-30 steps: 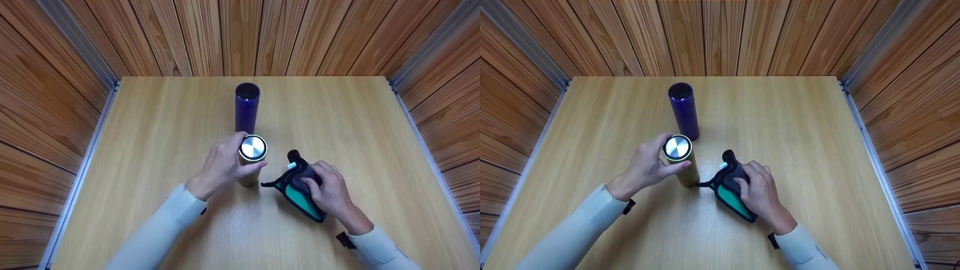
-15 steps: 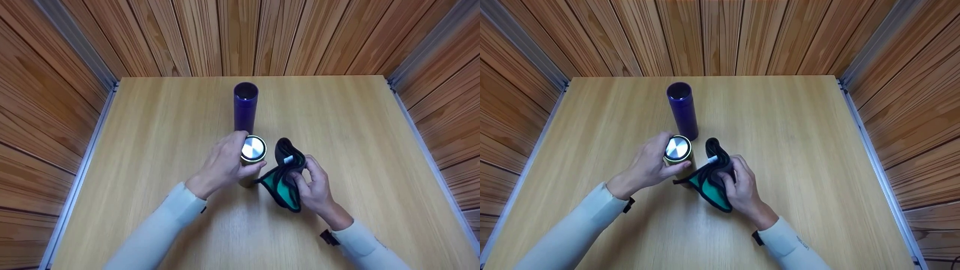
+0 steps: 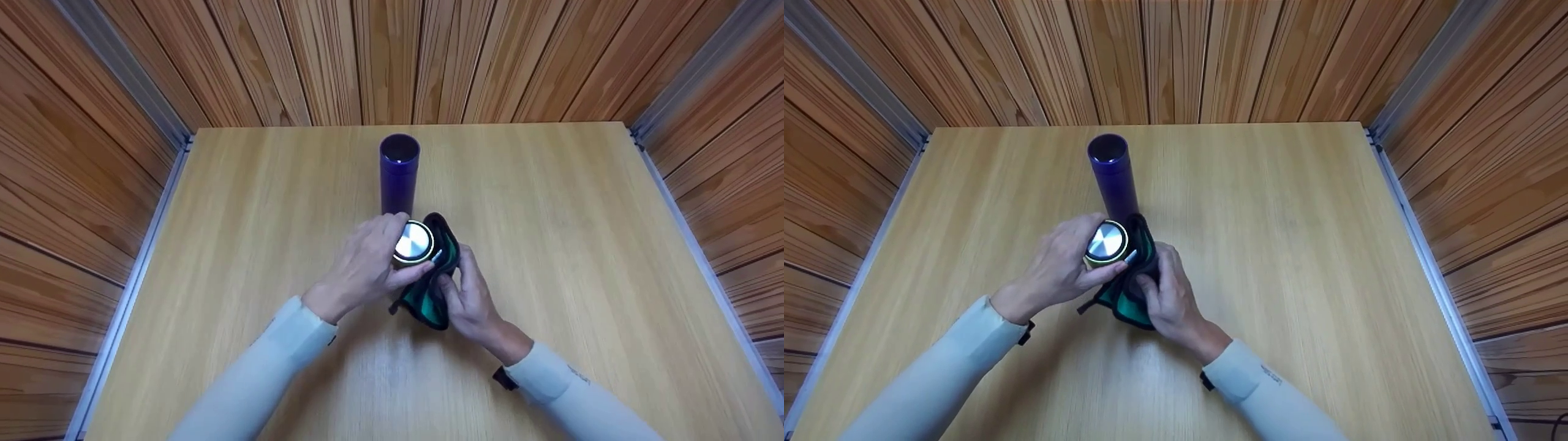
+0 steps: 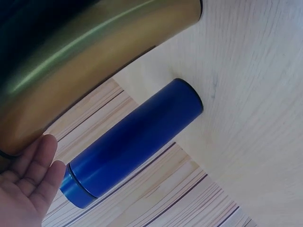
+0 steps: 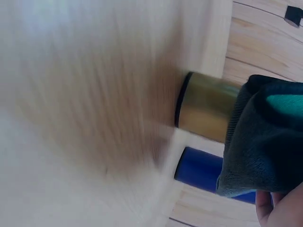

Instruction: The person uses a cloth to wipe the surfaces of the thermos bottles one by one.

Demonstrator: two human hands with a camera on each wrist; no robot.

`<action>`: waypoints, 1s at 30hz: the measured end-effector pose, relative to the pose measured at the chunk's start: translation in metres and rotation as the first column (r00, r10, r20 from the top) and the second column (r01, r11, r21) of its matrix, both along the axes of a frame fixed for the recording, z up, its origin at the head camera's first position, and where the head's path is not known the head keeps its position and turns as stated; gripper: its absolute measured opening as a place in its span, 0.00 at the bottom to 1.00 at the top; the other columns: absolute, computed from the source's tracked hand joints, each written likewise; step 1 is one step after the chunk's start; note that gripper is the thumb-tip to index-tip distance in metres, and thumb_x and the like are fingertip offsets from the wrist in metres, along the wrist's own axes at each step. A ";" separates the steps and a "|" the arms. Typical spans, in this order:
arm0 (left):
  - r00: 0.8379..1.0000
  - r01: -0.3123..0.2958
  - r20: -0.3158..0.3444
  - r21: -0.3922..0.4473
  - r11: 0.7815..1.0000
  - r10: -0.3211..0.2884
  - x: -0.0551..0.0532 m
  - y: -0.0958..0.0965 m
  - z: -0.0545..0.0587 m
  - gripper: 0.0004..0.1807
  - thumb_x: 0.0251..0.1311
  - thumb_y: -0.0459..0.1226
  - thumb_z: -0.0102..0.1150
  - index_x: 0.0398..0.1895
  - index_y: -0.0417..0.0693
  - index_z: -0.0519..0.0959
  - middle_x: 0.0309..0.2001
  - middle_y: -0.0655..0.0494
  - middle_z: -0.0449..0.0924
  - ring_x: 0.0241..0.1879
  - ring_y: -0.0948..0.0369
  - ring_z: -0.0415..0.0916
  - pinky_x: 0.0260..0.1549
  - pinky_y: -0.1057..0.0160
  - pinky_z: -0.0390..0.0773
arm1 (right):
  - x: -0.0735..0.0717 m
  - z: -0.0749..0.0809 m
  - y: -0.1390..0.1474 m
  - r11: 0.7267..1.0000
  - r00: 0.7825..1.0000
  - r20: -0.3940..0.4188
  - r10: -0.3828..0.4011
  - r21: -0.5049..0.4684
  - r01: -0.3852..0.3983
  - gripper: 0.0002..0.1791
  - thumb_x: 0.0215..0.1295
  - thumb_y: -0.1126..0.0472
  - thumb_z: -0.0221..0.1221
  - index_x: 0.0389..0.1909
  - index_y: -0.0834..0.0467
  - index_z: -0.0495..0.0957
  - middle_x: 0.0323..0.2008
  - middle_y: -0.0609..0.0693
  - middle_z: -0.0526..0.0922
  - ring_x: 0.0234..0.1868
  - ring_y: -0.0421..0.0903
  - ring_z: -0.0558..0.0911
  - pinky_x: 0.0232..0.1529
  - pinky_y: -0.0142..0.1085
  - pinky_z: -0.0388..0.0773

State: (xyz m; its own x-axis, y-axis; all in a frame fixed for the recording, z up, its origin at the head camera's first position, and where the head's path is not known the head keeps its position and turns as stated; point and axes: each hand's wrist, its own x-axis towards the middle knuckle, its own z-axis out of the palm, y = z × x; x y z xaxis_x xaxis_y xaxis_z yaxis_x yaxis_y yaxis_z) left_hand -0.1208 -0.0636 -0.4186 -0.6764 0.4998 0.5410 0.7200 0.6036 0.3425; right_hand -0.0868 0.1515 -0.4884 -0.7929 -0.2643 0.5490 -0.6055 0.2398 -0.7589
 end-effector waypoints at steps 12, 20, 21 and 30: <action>0.999 0.000 -0.052 -0.035 0.999 -0.002 -0.002 -0.002 -0.001 0.40 0.65 0.65 0.57 0.58 0.37 0.71 0.38 0.52 0.75 0.34 0.56 0.72 0.33 0.59 0.76 | -0.016 -0.014 -0.014 0.980 0.980 0.031 0.198 -0.039 -0.197 0.39 0.78 0.63 0.49 0.80 0.63 0.39 0.76 0.59 0.54 0.75 0.56 0.59 0.78 0.43 0.48; 0.999 0.013 -0.049 -0.022 1.000 -0.014 -0.004 -0.003 -0.003 0.39 0.64 0.65 0.57 0.56 0.38 0.71 0.37 0.53 0.75 0.33 0.56 0.72 0.32 0.58 0.76 | -0.021 -0.018 -0.019 0.983 0.986 0.054 0.161 -0.101 -0.155 0.32 0.80 0.62 0.45 0.77 0.65 0.45 0.71 0.68 0.58 0.70 0.63 0.62 0.76 0.41 0.52; 0.999 0.013 -0.049 -0.017 1.000 -0.014 -0.004 -0.002 -0.003 0.39 0.64 0.65 0.58 0.56 0.38 0.72 0.37 0.53 0.75 0.33 0.57 0.72 0.32 0.58 0.76 | -0.021 -0.018 -0.019 0.982 0.985 0.063 0.160 -0.115 -0.152 0.31 0.80 0.63 0.45 0.76 0.65 0.45 0.71 0.68 0.59 0.70 0.62 0.63 0.76 0.41 0.53; 0.999 0.014 -0.052 0.006 1.000 -0.014 -0.005 -0.002 -0.003 0.45 0.57 0.70 0.60 0.55 0.39 0.73 0.36 0.54 0.75 0.32 0.57 0.73 0.33 0.57 0.77 | -0.021 -0.017 -0.015 0.986 0.990 0.100 0.095 -0.144 -0.080 0.28 0.75 0.72 0.48 0.73 0.68 0.54 0.69 0.61 0.67 0.69 0.46 0.67 0.74 0.37 0.57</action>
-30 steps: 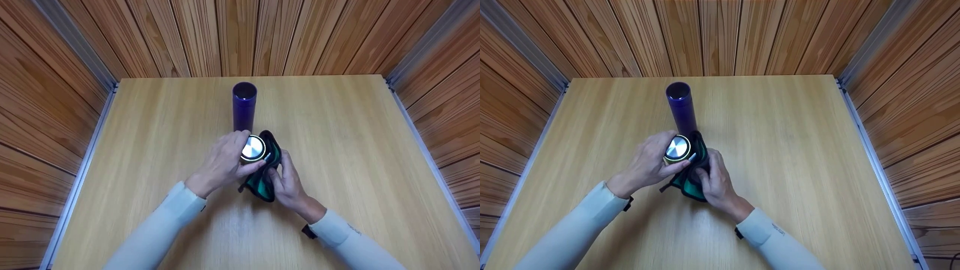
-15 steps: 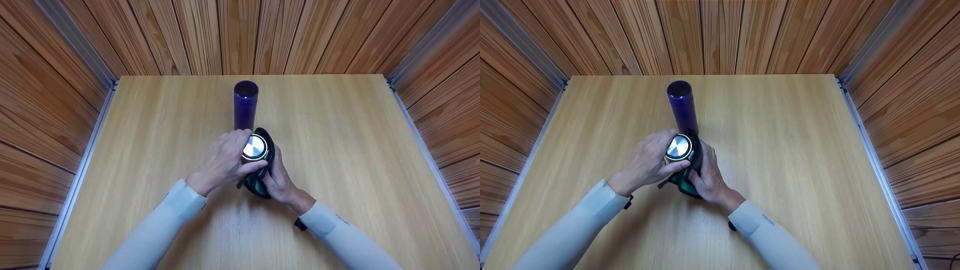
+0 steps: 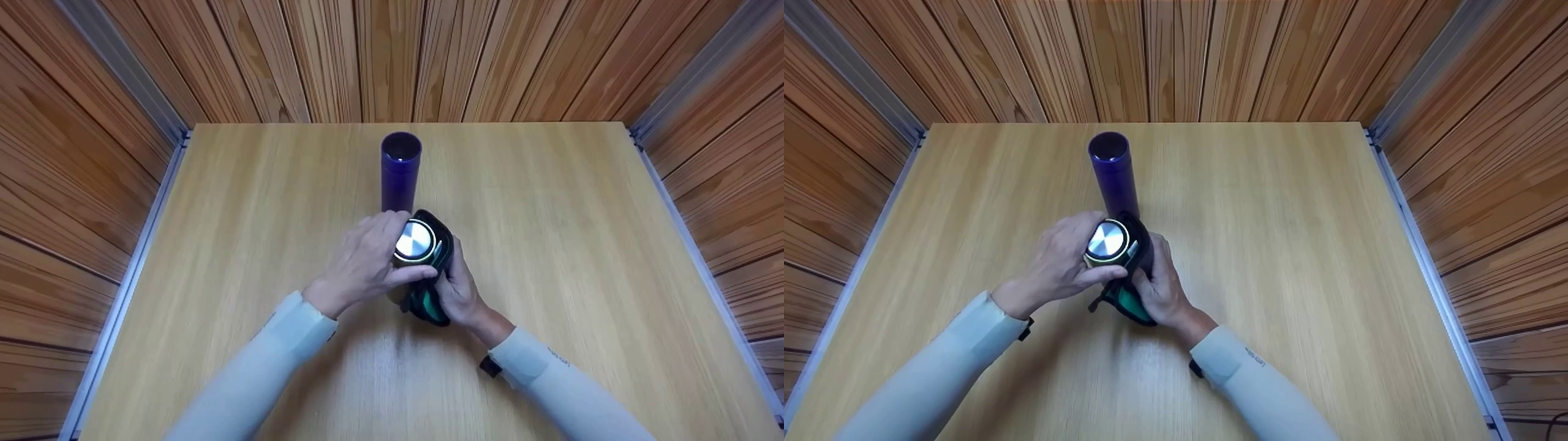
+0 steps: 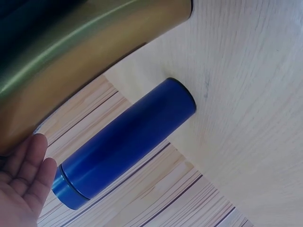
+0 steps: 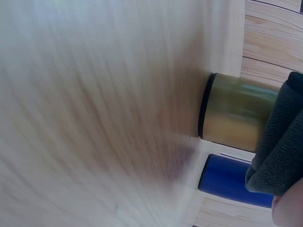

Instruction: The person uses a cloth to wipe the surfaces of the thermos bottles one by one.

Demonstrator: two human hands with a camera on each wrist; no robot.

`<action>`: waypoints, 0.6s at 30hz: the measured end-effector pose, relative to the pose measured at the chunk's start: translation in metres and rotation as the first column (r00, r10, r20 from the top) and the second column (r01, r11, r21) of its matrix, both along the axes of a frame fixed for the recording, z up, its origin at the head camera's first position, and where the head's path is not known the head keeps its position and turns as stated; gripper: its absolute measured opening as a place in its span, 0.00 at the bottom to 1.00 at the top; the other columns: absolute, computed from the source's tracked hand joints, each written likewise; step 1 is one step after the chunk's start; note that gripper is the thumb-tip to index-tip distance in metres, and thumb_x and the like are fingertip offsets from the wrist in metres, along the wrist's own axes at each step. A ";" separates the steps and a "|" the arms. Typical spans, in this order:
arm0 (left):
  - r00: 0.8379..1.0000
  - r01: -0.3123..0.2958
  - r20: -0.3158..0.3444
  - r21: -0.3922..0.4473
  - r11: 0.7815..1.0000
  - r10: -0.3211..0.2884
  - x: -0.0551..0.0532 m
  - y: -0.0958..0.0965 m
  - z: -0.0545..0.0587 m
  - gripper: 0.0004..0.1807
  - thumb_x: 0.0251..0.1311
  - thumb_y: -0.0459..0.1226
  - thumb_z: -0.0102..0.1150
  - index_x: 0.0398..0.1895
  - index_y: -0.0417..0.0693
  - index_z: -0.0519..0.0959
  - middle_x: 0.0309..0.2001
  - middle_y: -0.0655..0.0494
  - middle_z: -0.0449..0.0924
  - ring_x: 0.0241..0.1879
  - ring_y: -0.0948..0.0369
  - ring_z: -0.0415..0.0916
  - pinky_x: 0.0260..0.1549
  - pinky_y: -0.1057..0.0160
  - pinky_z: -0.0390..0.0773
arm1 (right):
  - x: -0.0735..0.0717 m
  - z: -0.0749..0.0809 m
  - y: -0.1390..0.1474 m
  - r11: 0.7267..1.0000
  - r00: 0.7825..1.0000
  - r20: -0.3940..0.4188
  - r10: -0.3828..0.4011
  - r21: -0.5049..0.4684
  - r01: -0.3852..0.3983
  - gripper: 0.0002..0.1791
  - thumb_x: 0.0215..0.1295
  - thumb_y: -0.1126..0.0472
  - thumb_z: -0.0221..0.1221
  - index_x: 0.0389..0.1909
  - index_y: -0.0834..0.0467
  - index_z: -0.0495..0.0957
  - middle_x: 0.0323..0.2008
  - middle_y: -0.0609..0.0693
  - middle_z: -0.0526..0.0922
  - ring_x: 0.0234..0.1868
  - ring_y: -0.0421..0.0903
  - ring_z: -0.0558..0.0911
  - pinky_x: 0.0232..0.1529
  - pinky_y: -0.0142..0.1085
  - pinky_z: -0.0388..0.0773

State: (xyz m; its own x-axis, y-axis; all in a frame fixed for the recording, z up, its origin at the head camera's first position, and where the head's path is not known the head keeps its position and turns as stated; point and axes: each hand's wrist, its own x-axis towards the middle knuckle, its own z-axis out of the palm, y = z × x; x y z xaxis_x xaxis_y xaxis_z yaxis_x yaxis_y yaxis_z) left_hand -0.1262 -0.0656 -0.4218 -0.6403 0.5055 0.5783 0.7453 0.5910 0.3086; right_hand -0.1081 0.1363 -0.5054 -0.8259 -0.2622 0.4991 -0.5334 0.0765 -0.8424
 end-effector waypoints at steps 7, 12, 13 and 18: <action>1.000 -0.008 0.010 -0.007 1.000 0.008 0.000 0.001 0.000 0.41 0.61 0.67 0.61 0.56 0.39 0.73 0.39 0.53 0.77 0.35 0.57 0.74 0.35 0.57 0.78 | 0.001 0.002 0.005 0.999 0.997 0.074 -0.028 -0.042 0.031 0.26 0.80 0.63 0.47 0.73 0.68 0.56 0.68 0.58 0.69 0.69 0.43 0.68 0.73 0.35 0.59; 1.000 -0.017 0.012 -0.006 1.000 0.017 0.000 0.002 0.001 0.38 0.62 0.65 0.61 0.56 0.39 0.73 0.39 0.53 0.77 0.35 0.57 0.74 0.36 0.57 0.78 | 0.000 0.002 0.006 0.994 0.990 0.125 -0.063 -0.078 0.073 0.25 0.80 0.62 0.48 0.71 0.68 0.60 0.66 0.55 0.73 0.66 0.42 0.72 0.71 0.34 0.63; 1.000 -0.017 0.013 -0.004 1.000 0.017 0.000 0.002 0.001 0.38 0.63 0.64 0.61 0.55 0.39 0.73 0.39 0.53 0.77 0.35 0.57 0.74 0.36 0.57 0.78 | -0.001 0.001 0.007 0.994 0.988 0.135 -0.070 -0.079 0.081 0.24 0.80 0.63 0.48 0.71 0.68 0.60 0.65 0.56 0.74 0.65 0.43 0.72 0.70 0.34 0.63; 1.000 -0.020 0.023 -0.001 1.000 0.020 0.002 0.002 0.000 0.38 0.63 0.64 0.60 0.55 0.39 0.73 0.39 0.53 0.77 0.36 0.57 0.74 0.36 0.58 0.77 | 0.002 -0.004 0.010 0.996 0.975 0.205 -0.090 -0.009 0.094 0.24 0.80 0.66 0.47 0.73 0.65 0.59 0.66 0.58 0.72 0.66 0.43 0.71 0.70 0.32 0.62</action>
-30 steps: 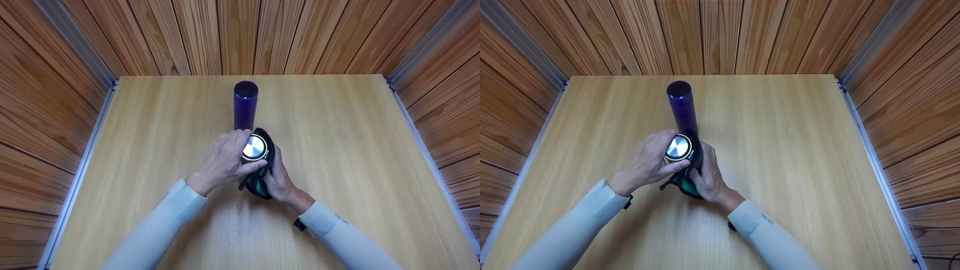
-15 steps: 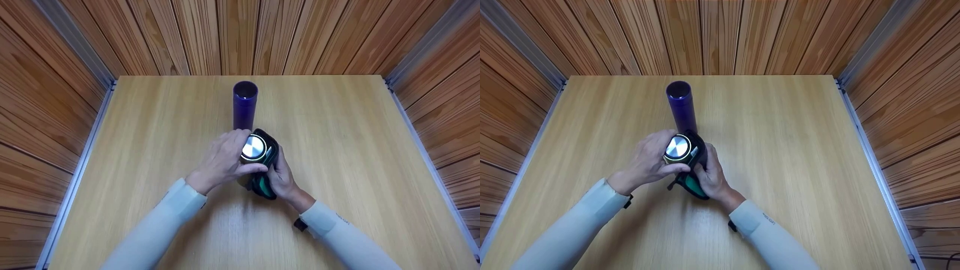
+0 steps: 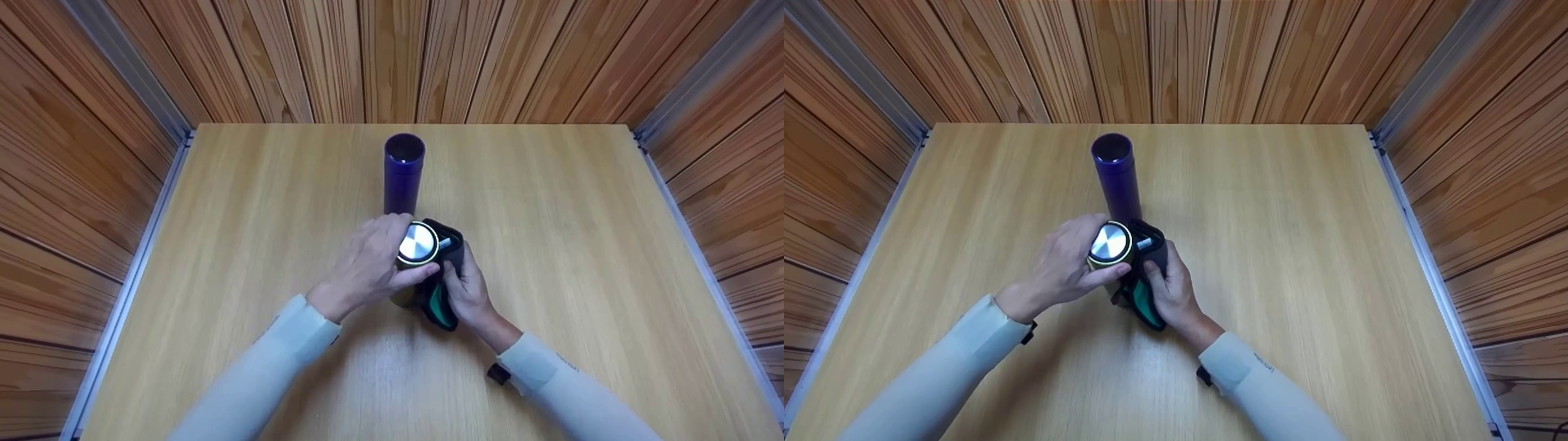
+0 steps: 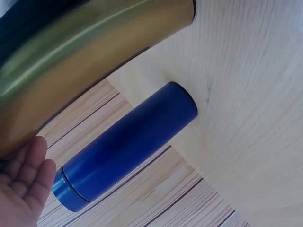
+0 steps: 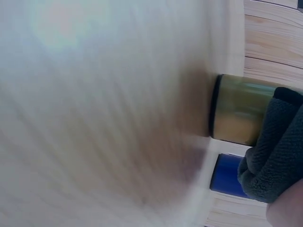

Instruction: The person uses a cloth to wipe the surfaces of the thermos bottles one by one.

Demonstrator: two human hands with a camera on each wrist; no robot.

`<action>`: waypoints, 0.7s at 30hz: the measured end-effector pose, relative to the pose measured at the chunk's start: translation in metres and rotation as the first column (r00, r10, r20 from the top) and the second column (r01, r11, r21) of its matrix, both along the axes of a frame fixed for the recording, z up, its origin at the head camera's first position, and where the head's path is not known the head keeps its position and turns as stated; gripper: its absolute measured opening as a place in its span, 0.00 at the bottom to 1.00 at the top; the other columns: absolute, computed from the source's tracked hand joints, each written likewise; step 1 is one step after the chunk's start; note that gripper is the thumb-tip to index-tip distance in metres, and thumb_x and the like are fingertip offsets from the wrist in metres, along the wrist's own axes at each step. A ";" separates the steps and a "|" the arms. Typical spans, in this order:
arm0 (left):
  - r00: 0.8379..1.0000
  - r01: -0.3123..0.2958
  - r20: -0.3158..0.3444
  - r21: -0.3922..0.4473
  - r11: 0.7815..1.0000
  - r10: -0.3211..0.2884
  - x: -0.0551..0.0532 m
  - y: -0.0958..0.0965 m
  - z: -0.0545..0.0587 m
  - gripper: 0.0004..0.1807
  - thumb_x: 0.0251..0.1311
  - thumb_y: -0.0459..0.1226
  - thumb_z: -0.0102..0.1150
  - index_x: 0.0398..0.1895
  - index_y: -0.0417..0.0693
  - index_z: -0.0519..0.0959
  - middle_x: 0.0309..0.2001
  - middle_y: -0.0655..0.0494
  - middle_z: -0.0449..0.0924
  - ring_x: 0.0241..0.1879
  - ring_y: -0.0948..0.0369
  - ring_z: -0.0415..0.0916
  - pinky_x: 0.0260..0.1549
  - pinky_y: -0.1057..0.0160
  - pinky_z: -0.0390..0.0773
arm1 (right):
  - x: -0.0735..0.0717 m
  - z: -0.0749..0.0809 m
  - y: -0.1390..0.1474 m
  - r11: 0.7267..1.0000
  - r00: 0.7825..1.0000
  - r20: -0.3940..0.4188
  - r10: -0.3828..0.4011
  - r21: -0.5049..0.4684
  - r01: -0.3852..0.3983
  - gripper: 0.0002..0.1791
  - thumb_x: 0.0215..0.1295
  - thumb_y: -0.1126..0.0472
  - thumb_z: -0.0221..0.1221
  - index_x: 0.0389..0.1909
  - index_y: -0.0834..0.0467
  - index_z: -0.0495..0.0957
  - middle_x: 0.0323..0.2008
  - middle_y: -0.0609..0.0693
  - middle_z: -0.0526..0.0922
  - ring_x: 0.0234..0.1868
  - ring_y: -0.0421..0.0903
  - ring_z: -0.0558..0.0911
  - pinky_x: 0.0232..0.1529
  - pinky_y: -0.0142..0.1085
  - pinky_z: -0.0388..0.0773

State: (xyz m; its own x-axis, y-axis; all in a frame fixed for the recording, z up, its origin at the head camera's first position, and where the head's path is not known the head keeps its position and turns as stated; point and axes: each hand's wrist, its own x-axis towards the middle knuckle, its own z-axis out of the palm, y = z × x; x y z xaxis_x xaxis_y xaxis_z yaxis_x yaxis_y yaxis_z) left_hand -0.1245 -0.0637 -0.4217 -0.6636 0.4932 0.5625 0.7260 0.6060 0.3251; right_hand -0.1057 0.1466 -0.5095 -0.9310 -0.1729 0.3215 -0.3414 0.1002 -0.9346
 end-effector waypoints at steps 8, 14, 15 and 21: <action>1.000 -0.014 -0.010 0.004 1.000 0.014 0.000 0.001 -0.001 0.38 0.62 0.63 0.63 0.55 0.37 0.73 0.39 0.51 0.79 0.37 0.56 0.77 0.38 0.55 0.79 | 0.009 -0.010 -0.001 0.990 0.990 -0.084 0.118 0.087 -0.111 0.32 0.70 0.74 0.55 0.72 0.65 0.56 0.65 0.59 0.70 0.64 0.45 0.70 0.69 0.32 0.61; 1.000 -0.014 0.004 0.007 1.000 0.014 0.001 0.000 -0.002 0.37 0.63 0.62 0.62 0.55 0.39 0.73 0.40 0.52 0.79 0.38 0.57 0.76 0.38 0.57 0.79 | 0.016 -0.011 -0.010 0.984 0.970 -0.230 0.079 0.175 -0.039 0.42 0.74 0.44 0.56 0.76 0.63 0.53 0.71 0.60 0.61 0.70 0.52 0.63 0.73 0.35 0.56; 1.000 -0.014 0.005 0.006 1.000 0.014 0.001 0.001 -0.002 0.37 0.63 0.62 0.62 0.55 0.39 0.73 0.40 0.52 0.79 0.37 0.57 0.76 0.38 0.57 0.79 | 0.017 -0.011 -0.012 0.982 0.967 -0.246 0.060 0.187 -0.014 0.44 0.73 0.39 0.55 0.77 0.63 0.52 0.71 0.60 0.60 0.71 0.52 0.62 0.74 0.36 0.56; 1.000 -0.006 -0.003 0.011 1.000 0.006 0.000 0.001 -0.002 0.37 0.63 0.63 0.62 0.55 0.38 0.73 0.39 0.51 0.79 0.36 0.57 0.75 0.36 0.58 0.79 | 0.021 -0.005 -0.020 0.986 0.956 -0.292 -0.017 0.155 0.065 0.49 0.70 0.33 0.51 0.77 0.64 0.52 0.71 0.58 0.60 0.69 0.55 0.63 0.73 0.39 0.58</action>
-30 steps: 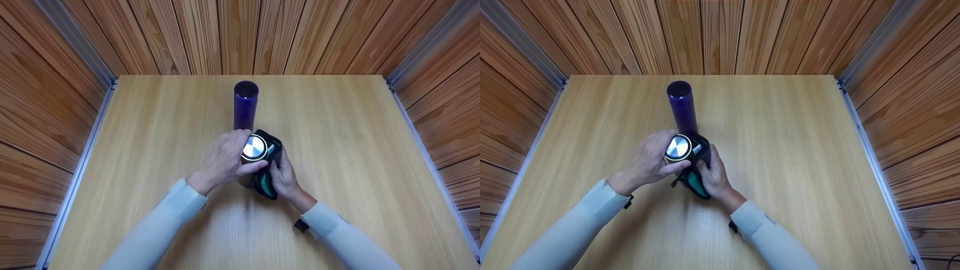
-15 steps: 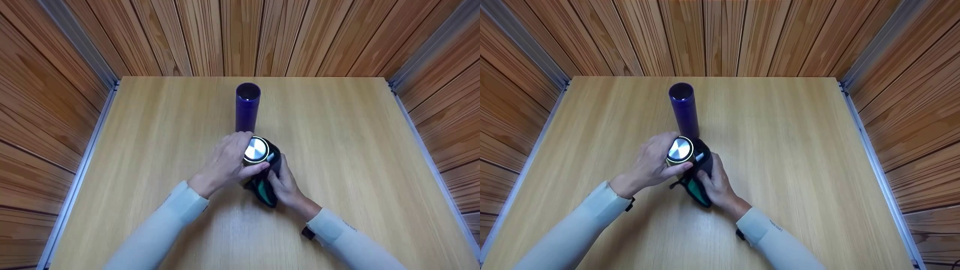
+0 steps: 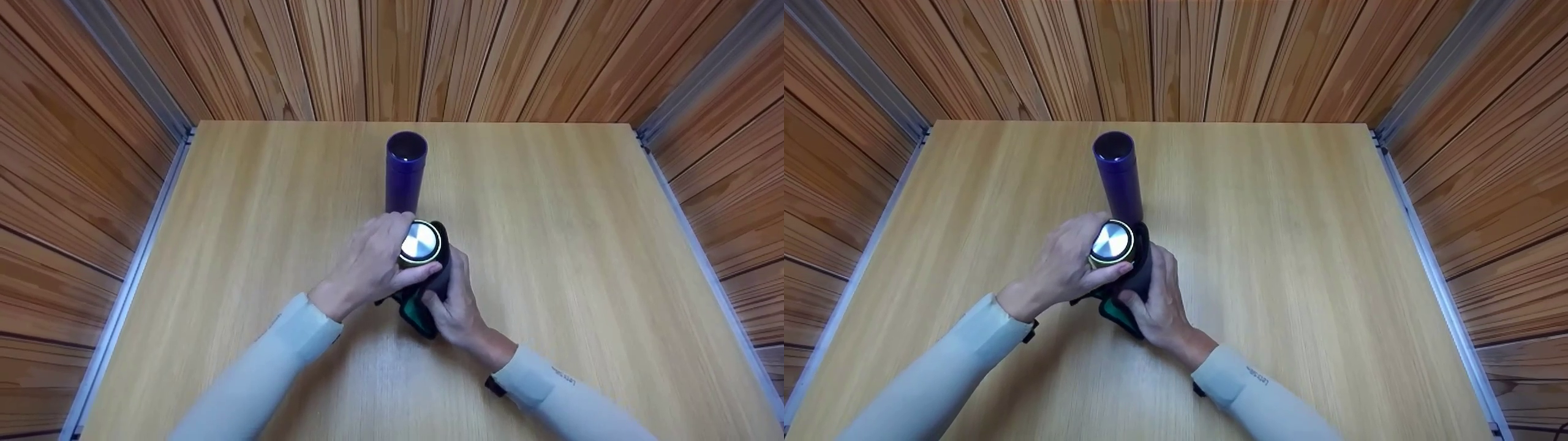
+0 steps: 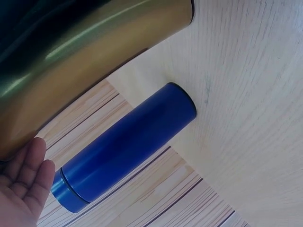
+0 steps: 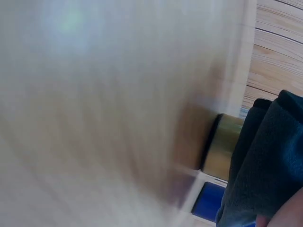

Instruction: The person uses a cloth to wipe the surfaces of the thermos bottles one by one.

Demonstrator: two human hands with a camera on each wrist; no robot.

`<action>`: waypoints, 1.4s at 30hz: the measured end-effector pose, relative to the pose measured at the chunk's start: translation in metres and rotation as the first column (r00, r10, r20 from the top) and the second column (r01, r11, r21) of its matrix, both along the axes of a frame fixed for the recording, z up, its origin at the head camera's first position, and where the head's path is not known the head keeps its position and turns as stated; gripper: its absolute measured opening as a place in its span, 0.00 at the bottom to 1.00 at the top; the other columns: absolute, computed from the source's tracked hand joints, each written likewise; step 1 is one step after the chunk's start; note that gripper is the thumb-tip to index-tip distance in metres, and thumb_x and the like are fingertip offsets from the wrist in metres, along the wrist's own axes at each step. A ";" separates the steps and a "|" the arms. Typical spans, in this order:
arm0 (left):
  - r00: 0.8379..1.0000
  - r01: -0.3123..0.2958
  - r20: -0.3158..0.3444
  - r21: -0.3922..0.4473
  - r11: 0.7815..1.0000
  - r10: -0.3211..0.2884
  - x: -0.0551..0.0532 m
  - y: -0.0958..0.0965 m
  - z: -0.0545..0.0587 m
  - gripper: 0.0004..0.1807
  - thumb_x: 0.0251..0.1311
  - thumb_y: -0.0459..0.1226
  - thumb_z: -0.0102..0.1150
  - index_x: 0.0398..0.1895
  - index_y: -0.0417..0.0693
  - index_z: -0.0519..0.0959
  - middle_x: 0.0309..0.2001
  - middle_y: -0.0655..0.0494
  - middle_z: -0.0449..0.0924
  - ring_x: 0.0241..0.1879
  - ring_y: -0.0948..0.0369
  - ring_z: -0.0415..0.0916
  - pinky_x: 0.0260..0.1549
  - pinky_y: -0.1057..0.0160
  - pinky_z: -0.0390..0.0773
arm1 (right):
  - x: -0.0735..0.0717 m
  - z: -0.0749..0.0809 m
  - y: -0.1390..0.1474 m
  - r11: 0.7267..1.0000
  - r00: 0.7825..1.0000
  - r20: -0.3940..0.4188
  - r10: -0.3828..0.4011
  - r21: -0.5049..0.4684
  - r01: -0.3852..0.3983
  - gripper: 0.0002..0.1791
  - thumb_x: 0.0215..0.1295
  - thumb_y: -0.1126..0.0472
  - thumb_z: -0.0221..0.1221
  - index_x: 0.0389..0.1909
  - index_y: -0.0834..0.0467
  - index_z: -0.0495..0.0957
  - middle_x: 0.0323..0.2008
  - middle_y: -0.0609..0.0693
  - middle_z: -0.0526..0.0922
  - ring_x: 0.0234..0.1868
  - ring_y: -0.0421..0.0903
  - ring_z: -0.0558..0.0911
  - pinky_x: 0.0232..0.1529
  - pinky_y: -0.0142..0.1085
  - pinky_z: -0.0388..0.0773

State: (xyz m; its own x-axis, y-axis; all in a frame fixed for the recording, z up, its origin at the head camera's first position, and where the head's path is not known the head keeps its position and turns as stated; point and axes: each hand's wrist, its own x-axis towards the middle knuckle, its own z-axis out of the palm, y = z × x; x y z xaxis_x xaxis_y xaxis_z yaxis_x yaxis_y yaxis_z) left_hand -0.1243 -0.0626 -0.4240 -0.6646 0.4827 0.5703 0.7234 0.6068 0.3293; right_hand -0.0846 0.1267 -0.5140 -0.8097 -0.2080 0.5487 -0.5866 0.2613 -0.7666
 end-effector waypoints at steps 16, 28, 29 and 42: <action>0.999 0.034 0.005 0.056 0.998 -0.035 -0.001 0.002 0.002 0.36 0.63 0.61 0.63 0.54 0.37 0.73 0.38 0.53 0.78 0.36 0.57 0.74 0.38 0.58 0.78 | -0.010 0.011 0.003 0.996 0.999 -0.017 -0.035 -0.077 0.034 0.39 0.72 0.37 0.48 0.67 0.65 0.63 0.59 0.56 0.73 0.59 0.49 0.74 0.65 0.36 0.67; 1.000 0.026 0.013 0.039 0.999 -0.027 -0.001 0.001 -0.001 0.38 0.62 0.62 0.64 0.55 0.37 0.73 0.38 0.51 0.79 0.36 0.57 0.74 0.37 0.57 0.78 | -0.005 0.010 0.003 0.984 0.991 0.113 -0.069 -0.159 0.086 0.23 0.79 0.65 0.47 0.69 0.73 0.62 0.64 0.68 0.73 0.65 0.40 0.73 0.69 0.33 0.65; 1.000 0.025 0.014 0.039 0.999 -0.026 -0.001 0.001 -0.001 0.38 0.62 0.62 0.64 0.55 0.37 0.73 0.38 0.51 0.78 0.36 0.57 0.74 0.37 0.57 0.78 | -0.003 0.011 0.002 0.981 0.987 0.138 -0.077 -0.164 0.099 0.22 0.79 0.68 0.47 0.69 0.72 0.62 0.64 0.67 0.73 0.65 0.40 0.73 0.69 0.33 0.66; 0.999 0.011 0.044 0.034 0.999 -0.012 0.000 0.001 0.000 0.37 0.63 0.63 0.62 0.56 0.40 0.73 0.41 0.53 0.79 0.40 0.58 0.76 0.42 0.58 0.78 | 0.016 0.004 -0.003 0.977 0.939 0.327 -0.110 -0.139 0.163 0.21 0.77 0.74 0.46 0.68 0.69 0.63 0.61 0.62 0.72 0.61 0.42 0.73 0.65 0.28 0.66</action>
State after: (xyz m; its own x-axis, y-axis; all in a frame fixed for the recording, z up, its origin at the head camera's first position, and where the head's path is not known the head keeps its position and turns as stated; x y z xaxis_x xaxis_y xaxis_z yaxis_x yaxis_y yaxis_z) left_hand -0.1241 -0.0617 -0.4236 -0.6839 0.4713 0.5569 0.7146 0.5867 0.3810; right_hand -0.0687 0.1234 -0.5100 -0.9607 -0.0136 0.2773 -0.2752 0.1787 -0.9446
